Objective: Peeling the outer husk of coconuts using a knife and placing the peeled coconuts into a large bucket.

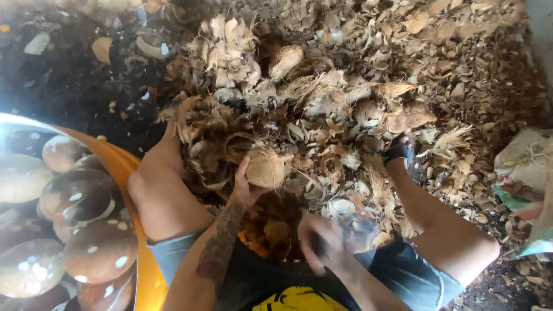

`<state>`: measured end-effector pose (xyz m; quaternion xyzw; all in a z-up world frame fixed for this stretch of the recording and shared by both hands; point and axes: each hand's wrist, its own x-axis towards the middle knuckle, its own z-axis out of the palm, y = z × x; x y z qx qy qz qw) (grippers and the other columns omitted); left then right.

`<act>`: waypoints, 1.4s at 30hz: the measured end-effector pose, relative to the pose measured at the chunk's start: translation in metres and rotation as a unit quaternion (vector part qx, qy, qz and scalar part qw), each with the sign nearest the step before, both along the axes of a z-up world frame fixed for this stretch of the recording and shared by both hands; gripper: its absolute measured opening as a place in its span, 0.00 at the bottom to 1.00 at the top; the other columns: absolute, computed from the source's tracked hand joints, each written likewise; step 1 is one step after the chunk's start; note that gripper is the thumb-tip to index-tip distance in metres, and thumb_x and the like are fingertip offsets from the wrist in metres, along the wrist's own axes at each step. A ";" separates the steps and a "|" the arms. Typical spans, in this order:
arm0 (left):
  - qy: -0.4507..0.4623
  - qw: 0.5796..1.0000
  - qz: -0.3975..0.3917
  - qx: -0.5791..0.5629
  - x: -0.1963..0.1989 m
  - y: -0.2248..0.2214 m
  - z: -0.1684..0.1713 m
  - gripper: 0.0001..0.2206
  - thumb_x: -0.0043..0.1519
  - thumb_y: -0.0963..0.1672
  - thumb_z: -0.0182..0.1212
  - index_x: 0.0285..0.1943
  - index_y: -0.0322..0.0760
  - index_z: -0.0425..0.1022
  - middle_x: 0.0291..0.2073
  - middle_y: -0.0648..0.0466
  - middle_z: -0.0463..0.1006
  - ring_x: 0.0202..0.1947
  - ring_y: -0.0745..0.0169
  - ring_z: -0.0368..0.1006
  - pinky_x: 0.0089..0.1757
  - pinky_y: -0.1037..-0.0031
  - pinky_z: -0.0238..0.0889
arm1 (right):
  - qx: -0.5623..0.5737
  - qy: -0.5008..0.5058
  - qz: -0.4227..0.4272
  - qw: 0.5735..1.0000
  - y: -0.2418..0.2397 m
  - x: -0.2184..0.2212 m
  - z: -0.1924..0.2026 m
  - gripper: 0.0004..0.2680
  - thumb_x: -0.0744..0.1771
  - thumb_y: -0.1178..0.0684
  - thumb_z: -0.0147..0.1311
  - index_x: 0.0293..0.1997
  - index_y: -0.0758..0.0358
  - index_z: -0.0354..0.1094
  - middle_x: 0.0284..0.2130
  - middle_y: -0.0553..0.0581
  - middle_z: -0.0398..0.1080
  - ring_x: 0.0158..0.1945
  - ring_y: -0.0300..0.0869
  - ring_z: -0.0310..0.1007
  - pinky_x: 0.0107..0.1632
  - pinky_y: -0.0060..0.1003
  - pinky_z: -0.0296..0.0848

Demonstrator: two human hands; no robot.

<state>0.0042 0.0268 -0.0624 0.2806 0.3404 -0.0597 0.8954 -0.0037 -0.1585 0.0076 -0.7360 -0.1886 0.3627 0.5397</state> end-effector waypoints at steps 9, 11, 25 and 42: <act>-0.010 0.999 -0.008 0.033 0.003 -0.005 0.016 0.36 0.54 0.61 0.57 0.68 0.42 0.71 0.61 0.45 0.77 0.63 0.40 0.72 0.54 0.45 0.70 | 0.049 0.102 -0.036 0.993 -0.071 -0.043 0.102 0.08 0.62 0.71 0.48 0.25 0.65 0.65 0.13 0.58 0.72 0.13 0.46 0.72 0.15 0.37 0.75; 0.046 0.997 -0.004 0.061 0.009 -0.003 0.036 0.36 0.54 0.59 0.58 0.71 0.42 0.69 0.66 0.46 0.74 0.67 0.41 0.69 0.56 0.48 0.70 | 0.252 -0.119 -0.015 0.960 -0.063 -0.044 0.153 0.10 0.70 0.49 0.53 0.29 0.56 0.66 0.23 0.51 0.67 0.24 0.40 0.66 0.30 0.35 0.65; -0.057 0.992 -0.018 0.108 -0.001 -0.012 0.030 0.26 0.62 0.57 0.53 0.63 0.41 0.71 0.56 0.40 0.78 0.52 0.34 0.77 0.44 0.43 0.76 | 0.167 0.015 -0.058 0.984 -0.067 -0.051 0.092 0.03 0.67 0.65 0.54 0.38 0.66 0.65 0.21 0.56 0.66 0.21 0.43 0.67 0.23 0.36 0.69; 0.036 0.998 -0.033 0.041 -0.002 0.000 0.004 0.40 0.48 0.60 0.61 0.69 0.39 0.72 0.62 0.43 0.76 0.62 0.38 0.71 0.53 0.46 0.70 | -0.035 0.017 -0.052 0.998 -0.063 -0.034 0.116 0.06 0.66 0.65 0.53 0.30 0.61 0.66 0.14 0.54 0.73 0.16 0.41 0.76 0.21 0.37 0.76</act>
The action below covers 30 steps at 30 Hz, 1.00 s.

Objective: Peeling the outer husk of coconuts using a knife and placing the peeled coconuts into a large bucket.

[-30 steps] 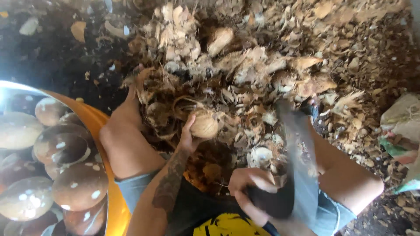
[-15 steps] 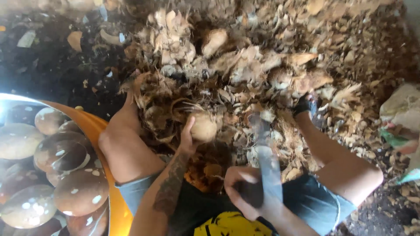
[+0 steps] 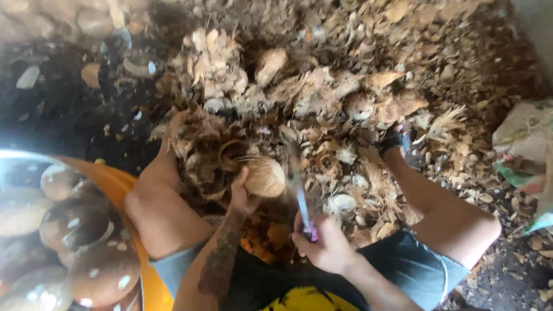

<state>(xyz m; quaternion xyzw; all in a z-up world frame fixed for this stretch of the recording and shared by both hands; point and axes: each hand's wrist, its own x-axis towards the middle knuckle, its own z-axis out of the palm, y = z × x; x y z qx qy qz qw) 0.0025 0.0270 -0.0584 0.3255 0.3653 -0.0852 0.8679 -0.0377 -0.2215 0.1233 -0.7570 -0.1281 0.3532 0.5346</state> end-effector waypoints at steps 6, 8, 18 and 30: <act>-0.059 0.991 -0.011 -0.121 -0.007 0.009 -0.029 0.34 0.60 0.61 0.57 0.65 0.35 0.76 0.60 0.41 0.79 0.62 0.35 0.72 0.59 0.43 0.66 | 0.328 -0.200 -0.035 0.922 0.004 -0.010 0.113 0.08 0.66 0.65 0.53 0.31 0.60 0.57 0.15 0.49 0.65 0.14 0.36 0.69 0.18 0.29 0.75; -0.014 0.986 -0.024 -0.162 -0.009 0.004 -0.026 0.25 0.63 0.56 0.59 0.59 0.35 0.78 0.50 0.44 0.81 0.50 0.40 0.77 0.48 0.51 0.73 | 0.385 -0.213 -0.055 0.896 0.001 -0.012 0.132 0.09 0.70 0.55 0.51 0.33 0.60 0.55 0.21 0.58 0.65 0.23 0.48 0.69 0.30 0.39 0.72; -0.069 0.933 0.169 -0.310 0.001 -0.006 0.075 0.36 0.50 0.59 0.64 0.65 0.40 0.74 0.67 0.40 0.73 0.68 0.36 0.64 0.62 0.37 0.55 | 0.082 0.289 -0.123 0.946 -0.019 -0.001 -0.182 0.09 0.69 0.54 0.52 0.27 0.57 0.67 0.18 0.54 0.67 0.20 0.46 0.69 0.27 0.42 0.69; -0.088 0.990 0.074 -0.083 0.005 -0.004 -0.018 0.29 0.63 0.57 0.55 0.64 0.34 0.75 0.56 0.41 0.78 0.57 0.37 0.73 0.56 0.48 0.68 | 0.361 -0.392 -0.067 0.843 0.011 0.017 -0.011 0.05 0.69 0.61 0.44 0.35 0.61 0.52 0.25 0.60 0.59 0.26 0.49 0.64 0.31 0.43 0.69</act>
